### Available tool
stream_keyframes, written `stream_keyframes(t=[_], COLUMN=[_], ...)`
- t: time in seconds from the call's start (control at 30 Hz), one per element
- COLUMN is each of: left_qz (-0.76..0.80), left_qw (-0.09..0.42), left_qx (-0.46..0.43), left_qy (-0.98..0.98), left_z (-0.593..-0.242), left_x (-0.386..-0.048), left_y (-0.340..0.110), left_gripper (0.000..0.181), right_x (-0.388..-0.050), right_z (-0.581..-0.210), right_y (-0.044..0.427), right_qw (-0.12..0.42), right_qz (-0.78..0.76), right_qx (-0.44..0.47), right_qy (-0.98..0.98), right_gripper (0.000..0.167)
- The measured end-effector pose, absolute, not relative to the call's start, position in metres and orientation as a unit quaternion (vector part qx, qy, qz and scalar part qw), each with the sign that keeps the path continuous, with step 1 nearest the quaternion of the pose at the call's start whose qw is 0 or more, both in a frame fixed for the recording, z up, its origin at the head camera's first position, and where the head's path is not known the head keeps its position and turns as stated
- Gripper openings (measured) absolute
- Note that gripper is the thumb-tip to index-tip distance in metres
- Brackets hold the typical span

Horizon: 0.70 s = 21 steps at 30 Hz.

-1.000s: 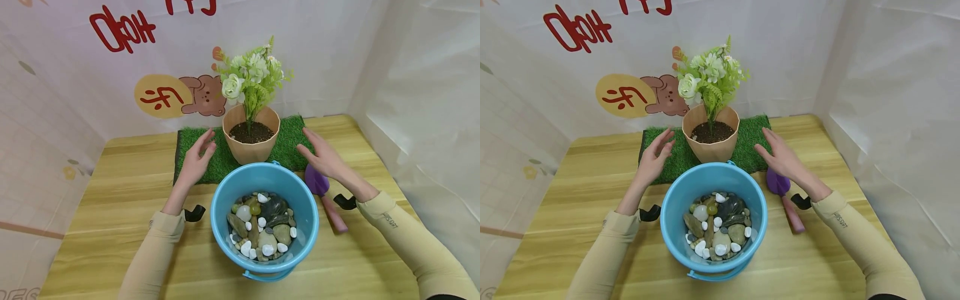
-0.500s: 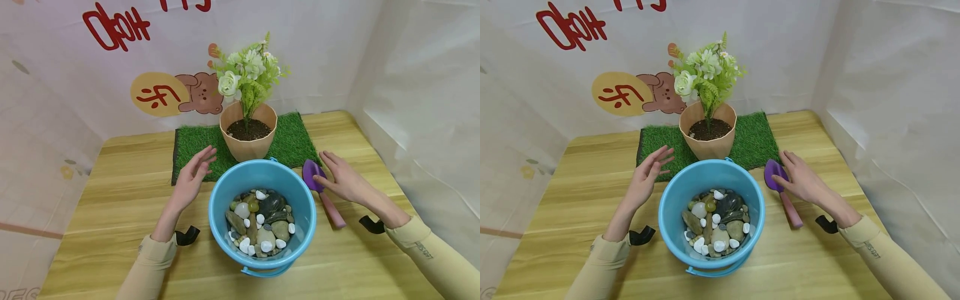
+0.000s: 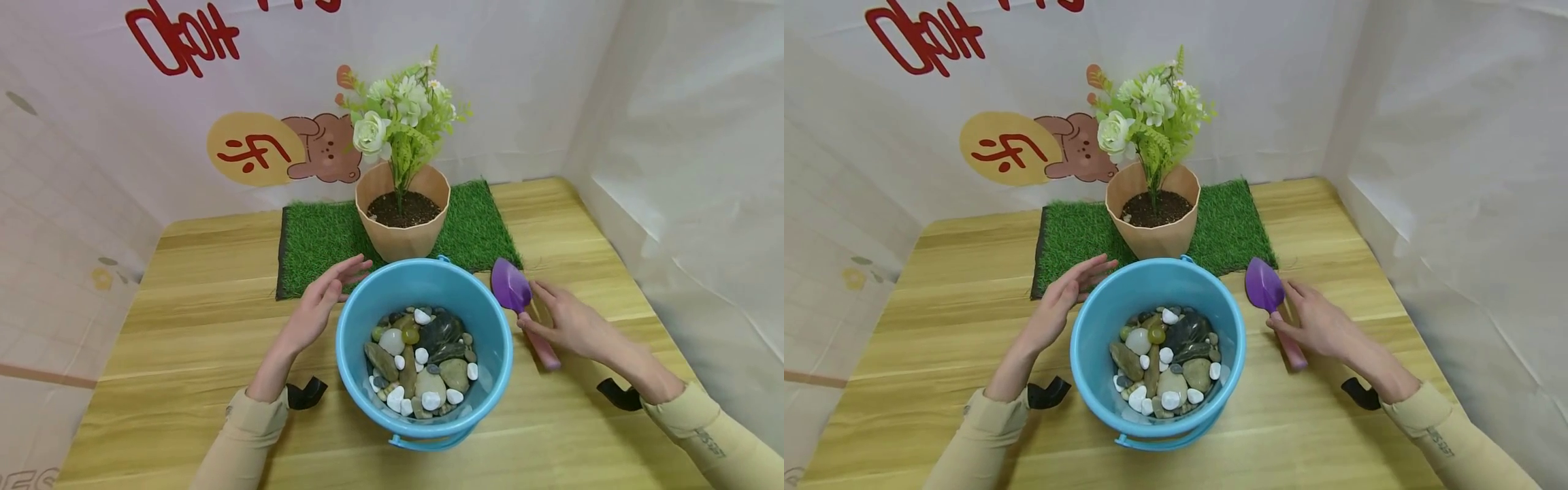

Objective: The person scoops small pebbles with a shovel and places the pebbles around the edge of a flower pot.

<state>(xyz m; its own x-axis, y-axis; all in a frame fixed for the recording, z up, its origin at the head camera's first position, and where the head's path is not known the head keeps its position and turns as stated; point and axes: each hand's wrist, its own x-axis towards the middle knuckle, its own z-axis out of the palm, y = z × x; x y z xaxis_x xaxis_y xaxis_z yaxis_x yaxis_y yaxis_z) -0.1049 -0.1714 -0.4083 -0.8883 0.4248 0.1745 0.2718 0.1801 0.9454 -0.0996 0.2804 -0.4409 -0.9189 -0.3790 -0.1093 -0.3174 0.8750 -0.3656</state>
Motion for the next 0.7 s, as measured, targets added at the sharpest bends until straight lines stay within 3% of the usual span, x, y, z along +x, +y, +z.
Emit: stream_keyframes(t=[0.33, 0.7], left_qz=[0.618, 0.650], left_qw=[0.085, 0.115], left_qx=[0.275, 0.265], left_qy=[0.732, 0.703], left_z=[-0.418, -0.416], left_x=[-0.099, -0.099], left_y=[-0.167, -0.156], left_gripper=[0.073, 0.061], right_x=[-0.085, -0.087], right_z=[-0.453, -0.453], right_y=[0.276, 0.271], right_qw=[0.080, 0.084], right_qz=[-0.149, -0.168], right_qx=[-0.140, -0.120], right_qy=[0.976, 0.975], right_gripper=[0.077, 0.030])
